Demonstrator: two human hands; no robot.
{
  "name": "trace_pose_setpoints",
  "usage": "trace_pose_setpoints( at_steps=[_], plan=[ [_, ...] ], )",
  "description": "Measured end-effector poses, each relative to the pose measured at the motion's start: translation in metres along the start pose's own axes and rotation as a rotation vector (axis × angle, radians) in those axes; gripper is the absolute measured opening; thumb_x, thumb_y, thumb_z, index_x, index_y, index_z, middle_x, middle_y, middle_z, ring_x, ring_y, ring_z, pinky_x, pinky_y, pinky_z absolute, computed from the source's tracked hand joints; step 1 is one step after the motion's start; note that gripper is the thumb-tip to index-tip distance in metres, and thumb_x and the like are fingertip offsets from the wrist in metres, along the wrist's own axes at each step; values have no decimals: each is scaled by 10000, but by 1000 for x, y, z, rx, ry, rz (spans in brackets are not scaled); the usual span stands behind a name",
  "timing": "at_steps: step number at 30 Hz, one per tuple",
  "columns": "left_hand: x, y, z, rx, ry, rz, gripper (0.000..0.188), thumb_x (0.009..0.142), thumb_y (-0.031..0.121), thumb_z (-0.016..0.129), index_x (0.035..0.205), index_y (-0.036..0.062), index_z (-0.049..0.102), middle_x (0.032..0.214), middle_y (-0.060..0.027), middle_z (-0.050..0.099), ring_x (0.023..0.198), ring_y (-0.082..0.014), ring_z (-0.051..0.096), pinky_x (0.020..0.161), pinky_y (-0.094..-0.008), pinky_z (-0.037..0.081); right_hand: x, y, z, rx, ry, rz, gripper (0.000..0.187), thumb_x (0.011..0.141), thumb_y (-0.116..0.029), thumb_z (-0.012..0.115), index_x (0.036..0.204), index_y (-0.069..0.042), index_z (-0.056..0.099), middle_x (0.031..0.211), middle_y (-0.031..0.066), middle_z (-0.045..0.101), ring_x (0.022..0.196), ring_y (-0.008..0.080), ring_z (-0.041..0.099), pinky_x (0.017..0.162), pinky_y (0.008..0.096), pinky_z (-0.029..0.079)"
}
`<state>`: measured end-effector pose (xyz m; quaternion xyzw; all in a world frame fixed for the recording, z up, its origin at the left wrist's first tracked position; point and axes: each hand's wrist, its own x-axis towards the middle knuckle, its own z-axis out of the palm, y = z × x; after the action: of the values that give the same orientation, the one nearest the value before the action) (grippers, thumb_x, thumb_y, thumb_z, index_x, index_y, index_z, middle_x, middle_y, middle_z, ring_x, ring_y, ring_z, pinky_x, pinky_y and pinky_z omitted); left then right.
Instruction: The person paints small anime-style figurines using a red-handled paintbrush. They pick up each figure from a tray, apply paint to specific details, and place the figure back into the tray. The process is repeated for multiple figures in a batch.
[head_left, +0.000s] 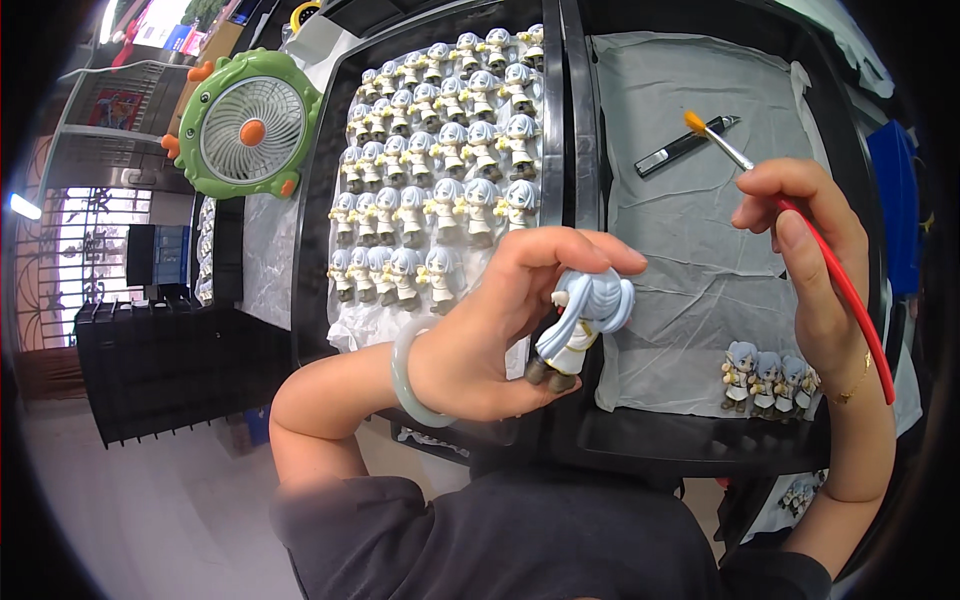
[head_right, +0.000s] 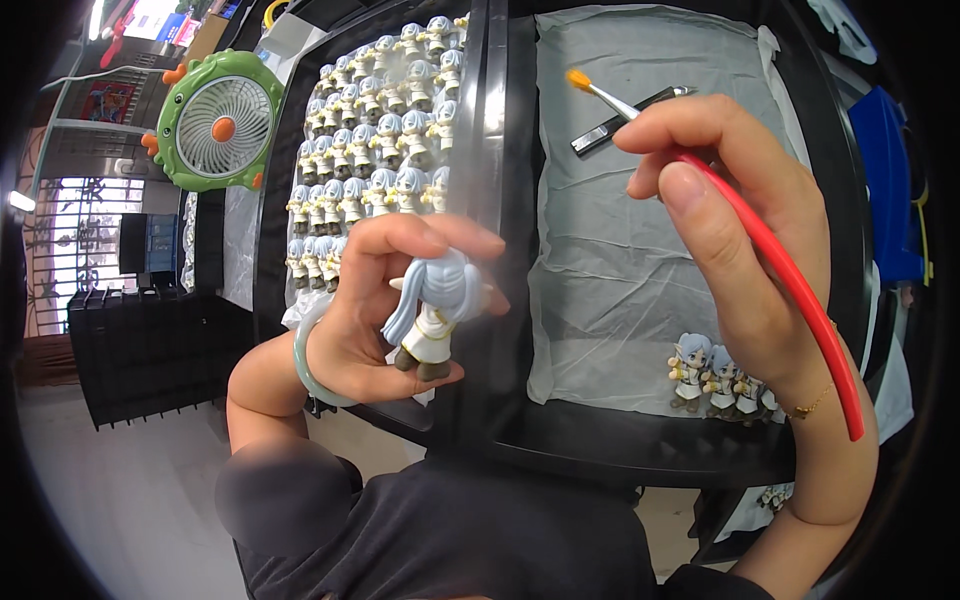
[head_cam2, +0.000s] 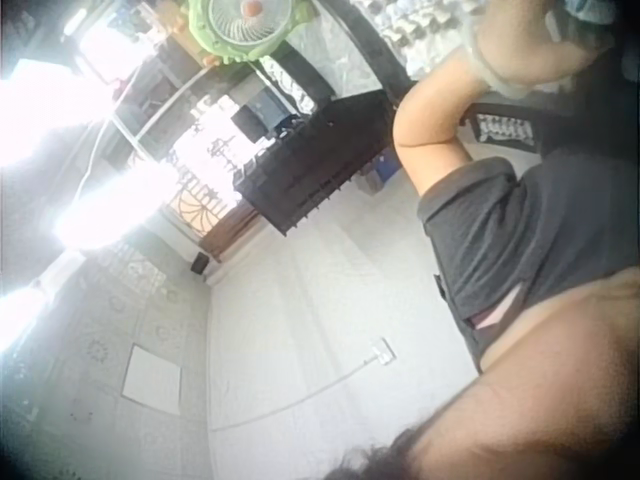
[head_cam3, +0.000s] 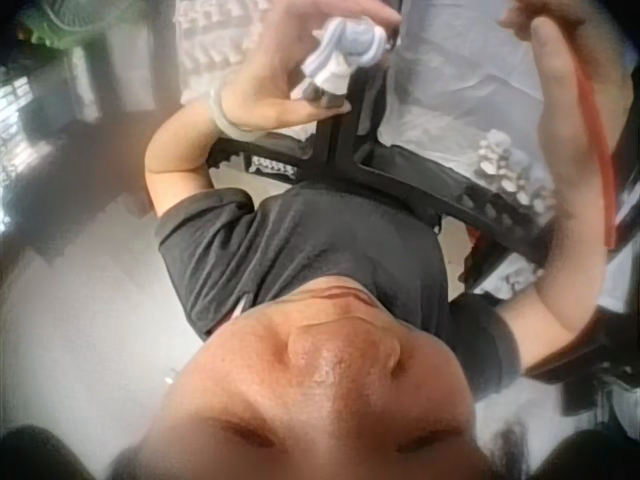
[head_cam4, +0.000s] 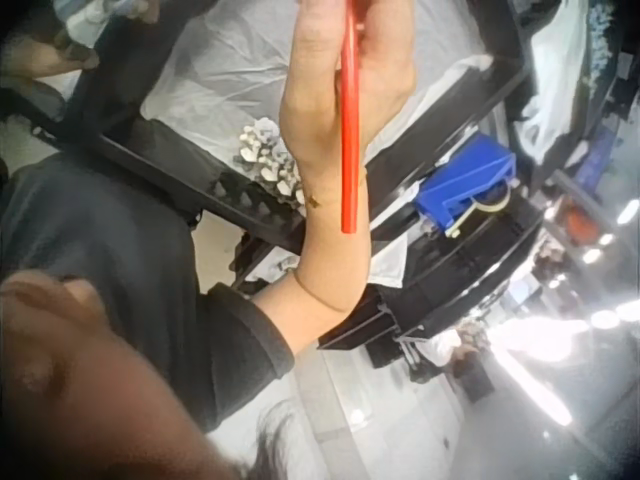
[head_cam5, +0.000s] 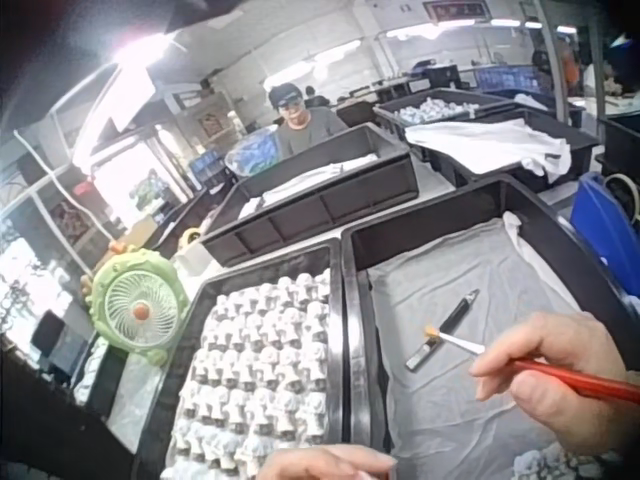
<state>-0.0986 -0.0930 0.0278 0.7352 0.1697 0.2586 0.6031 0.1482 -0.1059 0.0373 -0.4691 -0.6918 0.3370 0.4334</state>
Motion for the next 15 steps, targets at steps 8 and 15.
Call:
trace_pose_setpoints(
  at_steps=[8, 15],
  plan=[
    [-1, -2, 1, 53, 47, -39, 755, 595, -133, 626, 1158, 142, 204, 1225, -200, 329, 1077, -238, 436, 889, -381, 411, -8, -2, 2, 121, -221, -339, 401, 865, -404, 392, 937, -42, 548, 703, 49, 565, 640, 157, 483, 581, 271, 360],
    [-1, 0, 2, 4, 78, -86, 765, 600, -142, 623, 1162, 151, 194, 1229, -196, 330, 1101, -229, 409, 897, -355, 385, -17, -5, 14, 182, -396, -449, 412, 856, -423, 401, 779, -72, 605, 594, 23, 543, 585, 188, 511, 532, 288, 396]
  ],
)
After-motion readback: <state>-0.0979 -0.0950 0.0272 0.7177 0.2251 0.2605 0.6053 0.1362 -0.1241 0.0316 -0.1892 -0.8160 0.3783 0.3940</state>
